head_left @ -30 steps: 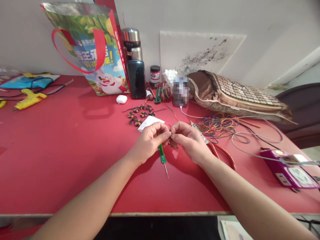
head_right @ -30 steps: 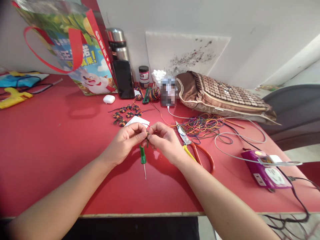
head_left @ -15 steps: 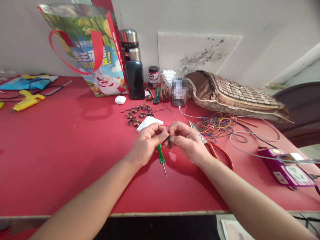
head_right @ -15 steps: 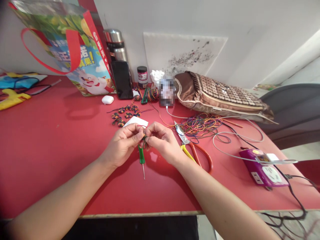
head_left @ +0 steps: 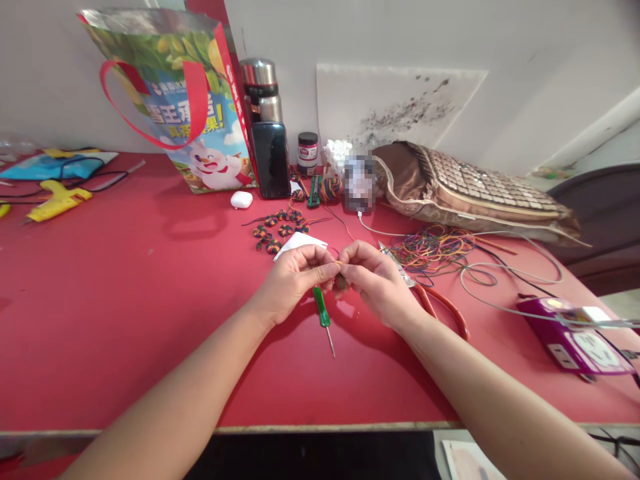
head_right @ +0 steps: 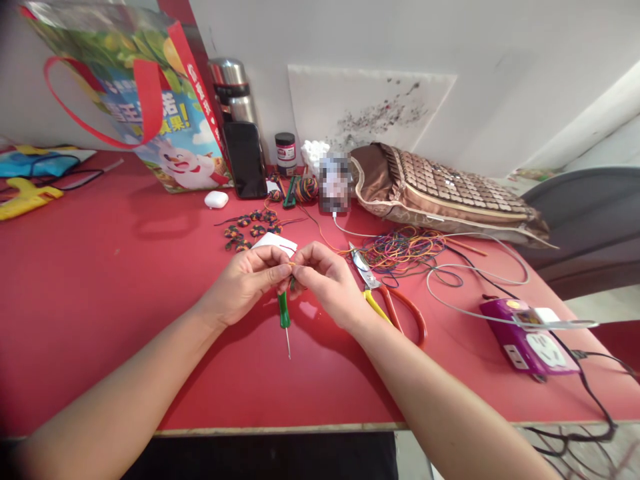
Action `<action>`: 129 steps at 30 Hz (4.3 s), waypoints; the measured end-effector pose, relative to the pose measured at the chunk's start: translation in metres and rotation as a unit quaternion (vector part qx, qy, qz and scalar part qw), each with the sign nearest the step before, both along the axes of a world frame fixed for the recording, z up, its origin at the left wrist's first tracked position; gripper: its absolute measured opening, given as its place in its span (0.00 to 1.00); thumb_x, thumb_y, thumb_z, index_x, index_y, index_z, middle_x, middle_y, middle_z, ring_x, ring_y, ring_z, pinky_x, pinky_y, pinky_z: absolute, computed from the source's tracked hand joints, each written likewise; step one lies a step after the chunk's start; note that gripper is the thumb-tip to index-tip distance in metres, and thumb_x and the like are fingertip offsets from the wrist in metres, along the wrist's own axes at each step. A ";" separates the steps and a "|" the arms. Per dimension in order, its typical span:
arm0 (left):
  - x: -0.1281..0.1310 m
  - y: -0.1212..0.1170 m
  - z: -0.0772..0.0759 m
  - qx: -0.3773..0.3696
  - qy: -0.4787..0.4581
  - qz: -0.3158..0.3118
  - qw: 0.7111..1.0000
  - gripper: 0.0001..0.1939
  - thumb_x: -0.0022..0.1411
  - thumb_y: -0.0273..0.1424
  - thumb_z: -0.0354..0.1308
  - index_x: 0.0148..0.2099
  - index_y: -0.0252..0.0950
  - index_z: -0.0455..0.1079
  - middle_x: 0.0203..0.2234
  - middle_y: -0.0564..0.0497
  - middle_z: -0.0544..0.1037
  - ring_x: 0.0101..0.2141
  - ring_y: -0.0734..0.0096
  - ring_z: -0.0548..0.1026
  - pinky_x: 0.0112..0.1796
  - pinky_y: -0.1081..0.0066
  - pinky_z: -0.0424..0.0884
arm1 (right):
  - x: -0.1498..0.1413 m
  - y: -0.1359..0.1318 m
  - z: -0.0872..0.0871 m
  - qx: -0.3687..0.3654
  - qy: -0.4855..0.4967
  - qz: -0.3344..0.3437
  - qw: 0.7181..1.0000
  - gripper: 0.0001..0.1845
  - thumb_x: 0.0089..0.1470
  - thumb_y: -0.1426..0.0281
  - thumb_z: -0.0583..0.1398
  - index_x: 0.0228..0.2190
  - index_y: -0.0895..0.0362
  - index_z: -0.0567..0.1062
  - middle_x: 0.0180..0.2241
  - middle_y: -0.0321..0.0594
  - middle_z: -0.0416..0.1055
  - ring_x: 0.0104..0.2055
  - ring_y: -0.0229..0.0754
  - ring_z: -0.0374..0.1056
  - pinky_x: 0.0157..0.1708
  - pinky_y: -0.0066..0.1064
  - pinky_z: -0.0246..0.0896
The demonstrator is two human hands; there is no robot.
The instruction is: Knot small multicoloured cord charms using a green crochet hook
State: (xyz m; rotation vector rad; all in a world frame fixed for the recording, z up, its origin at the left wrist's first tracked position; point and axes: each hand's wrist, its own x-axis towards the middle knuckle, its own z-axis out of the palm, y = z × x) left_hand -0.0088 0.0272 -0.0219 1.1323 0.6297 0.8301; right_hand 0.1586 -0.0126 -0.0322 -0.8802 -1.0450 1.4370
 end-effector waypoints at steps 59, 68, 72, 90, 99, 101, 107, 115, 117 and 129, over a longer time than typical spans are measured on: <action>0.009 -0.010 -0.002 -0.109 -0.042 0.038 0.992 0.25 0.45 0.44 0.81 0.29 0.34 0.71 0.18 0.56 0.72 0.21 0.74 0.71 0.28 0.69 0.72 | 0.000 0.001 0.001 -0.050 0.018 0.020 0.998 0.12 0.49 0.67 0.72 0.27 0.56 0.74 0.19 0.32 0.73 0.21 0.37 0.72 0.26 0.29 0.68; 0.005 -0.004 -0.002 -0.108 -0.054 0.051 0.991 0.22 0.46 0.40 0.80 0.31 0.34 0.72 0.22 0.54 0.75 0.24 0.74 0.72 0.29 0.68 0.74 | -0.003 0.001 -0.003 -0.046 0.007 -0.006 0.999 0.14 0.49 0.65 0.74 0.30 0.56 0.76 0.25 0.34 0.77 0.25 0.36 0.72 0.28 0.30 0.72; 0.003 -0.002 -0.003 -0.094 -0.042 0.037 0.994 0.20 0.48 0.39 0.79 0.31 0.34 0.72 0.23 0.53 0.75 0.25 0.72 0.73 0.30 0.67 0.74 | -0.003 0.000 -0.004 -0.047 0.017 0.001 0.999 0.15 0.49 0.63 0.75 0.30 0.56 0.77 0.23 0.33 0.75 0.24 0.36 0.71 0.27 0.30 0.71; 0.005 0.000 -0.006 -0.034 0.036 0.042 0.998 0.23 0.48 0.44 0.79 0.31 0.34 0.72 0.24 0.55 0.73 0.25 0.77 0.69 0.30 0.72 0.66 | -0.001 0.001 -0.001 -0.031 -0.107 -0.024 0.993 0.09 0.50 0.67 0.68 0.27 0.55 0.72 0.18 0.30 0.73 0.17 0.33 0.67 0.21 0.26 0.63; 0.003 0.003 -0.006 -0.013 0.041 0.053 0.998 0.25 0.49 0.48 0.78 0.31 0.35 0.73 0.23 0.55 0.73 0.25 0.76 0.68 0.30 0.71 0.65 | -0.003 0.003 -0.006 -0.079 -0.034 -0.028 0.996 0.22 0.47 0.54 0.75 0.28 0.57 0.75 0.17 0.32 0.71 0.18 0.35 0.68 0.15 0.24 0.60; 0.003 0.002 -0.006 -0.017 0.035 0.053 0.998 0.25 0.49 0.48 0.78 0.31 0.35 0.73 0.24 0.55 0.72 0.25 0.76 0.68 0.30 0.71 0.65 | -0.003 0.003 -0.005 -0.076 -0.018 -0.028 0.997 0.23 0.46 0.54 0.76 0.28 0.57 0.75 0.18 0.34 0.73 0.18 0.35 0.68 0.15 0.24 0.59; 0.006 -0.001 -0.005 -0.037 0.016 0.054 0.998 0.23 0.50 0.46 0.79 0.32 0.34 0.73 0.25 0.54 0.74 0.26 0.75 0.71 0.32 0.70 0.67 | -0.003 0.002 -0.002 -0.056 0.001 -0.037 0.998 0.18 0.46 0.61 0.76 0.28 0.56 0.76 0.21 0.34 0.76 0.21 0.35 0.69 0.20 0.26 0.65; 0.006 -0.001 -0.003 -0.032 0.020 0.040 0.998 0.24 0.49 0.46 0.79 0.32 0.34 0.74 0.25 0.55 0.74 0.26 0.76 0.69 0.32 0.70 0.67 | -0.002 0.003 -0.003 -0.044 0.011 -0.034 0.998 0.13 0.49 0.65 0.73 0.29 0.55 0.75 0.17 0.27 0.68 0.19 0.33 0.64 0.19 0.25 0.63; 0.005 -0.001 -0.003 -0.029 0.019 0.031 0.999 0.24 0.49 0.47 0.79 0.31 0.34 0.74 0.24 0.55 0.73 0.25 0.76 0.69 0.31 0.71 0.66 | -0.002 0.003 -0.003 -0.043 0.008 -0.030 0.999 0.13 0.50 0.64 0.73 0.29 0.55 0.75 0.17 0.27 0.67 0.19 0.33 0.64 0.20 0.25 0.64; 0.009 -0.006 -0.011 -0.029 -0.004 0.017 0.999 0.24 0.52 0.48 0.77 0.31 0.35 0.71 0.23 0.55 0.70 0.26 0.74 0.68 0.32 0.69 0.69 | -0.002 0.001 -0.001 -0.060 0.012 -0.014 0.998 0.06 0.44 0.70 0.67 0.23 0.54 0.74 0.18 0.32 0.73 0.20 0.36 0.67 0.23 0.28 0.64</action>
